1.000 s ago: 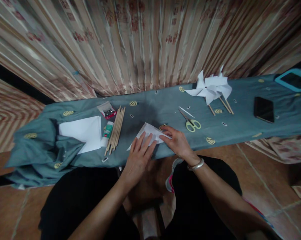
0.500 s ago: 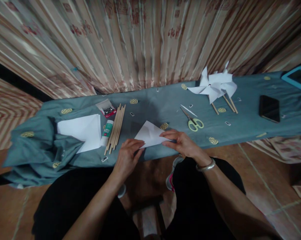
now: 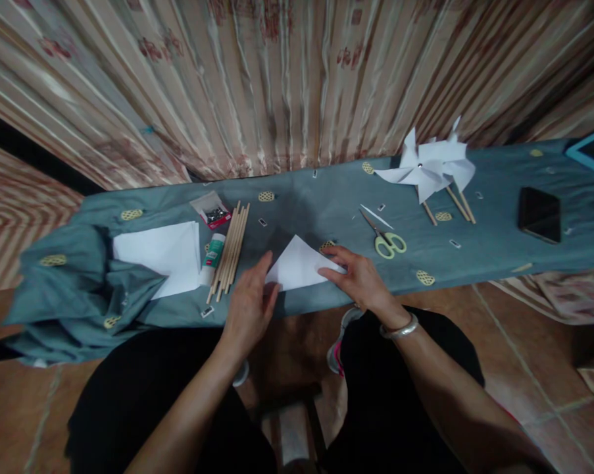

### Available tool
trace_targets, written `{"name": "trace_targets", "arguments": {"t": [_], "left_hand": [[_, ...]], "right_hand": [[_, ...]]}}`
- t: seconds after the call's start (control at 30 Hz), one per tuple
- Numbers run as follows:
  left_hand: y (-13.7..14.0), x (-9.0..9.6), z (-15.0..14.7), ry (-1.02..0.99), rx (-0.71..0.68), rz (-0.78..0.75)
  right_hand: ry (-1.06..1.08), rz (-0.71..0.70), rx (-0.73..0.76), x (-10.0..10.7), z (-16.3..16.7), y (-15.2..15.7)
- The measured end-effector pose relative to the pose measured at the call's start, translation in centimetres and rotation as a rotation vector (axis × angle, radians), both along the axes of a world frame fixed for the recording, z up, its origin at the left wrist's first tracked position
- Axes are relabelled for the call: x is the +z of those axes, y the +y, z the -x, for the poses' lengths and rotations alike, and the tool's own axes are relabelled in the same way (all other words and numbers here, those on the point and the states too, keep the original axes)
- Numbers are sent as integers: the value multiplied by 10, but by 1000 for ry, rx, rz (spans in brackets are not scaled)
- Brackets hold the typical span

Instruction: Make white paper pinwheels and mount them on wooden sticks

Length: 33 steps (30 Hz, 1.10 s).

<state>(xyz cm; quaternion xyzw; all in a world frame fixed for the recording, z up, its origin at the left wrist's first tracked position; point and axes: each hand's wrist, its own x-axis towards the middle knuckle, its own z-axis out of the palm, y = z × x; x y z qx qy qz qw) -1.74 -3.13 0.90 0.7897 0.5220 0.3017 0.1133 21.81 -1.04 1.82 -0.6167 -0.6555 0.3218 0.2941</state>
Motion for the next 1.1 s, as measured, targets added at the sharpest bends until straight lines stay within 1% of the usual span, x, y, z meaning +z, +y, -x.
{"name": "trace_targets", "arguments": {"t": [0.07,0.1,0.17,0.2,0.3,0.4,0.57,0.8,1.1], "left_hand": [[-4,6,-7,108,-98,-99],[-7,9,-11,166,-157,-123],[-13,11,-19,264,-256,-122],[-16,11,-22,294,-272,-109],[-20,7,-28,341,-259,-53],[-19,3,-28,361,-240,-19],[-16,-1,-25,384,-247,13],[-14,-5,-24,402,-248,23],[-13,-6,-24,408,-245,25]], "right_hand": [[-10,-10,9,1,1,0],[-14,-14,15,2,1,0],[-19,-16,38,4,2,-1],[-23,-15,49,5,2,-1],[-40,-27,73,6,2,-2],[-58,-82,90,4,2,-3],[-81,-170,134,-3,1,-8],[-152,-249,156,-9,0,-10],[-190,-285,158,-12,1,-9]]}}
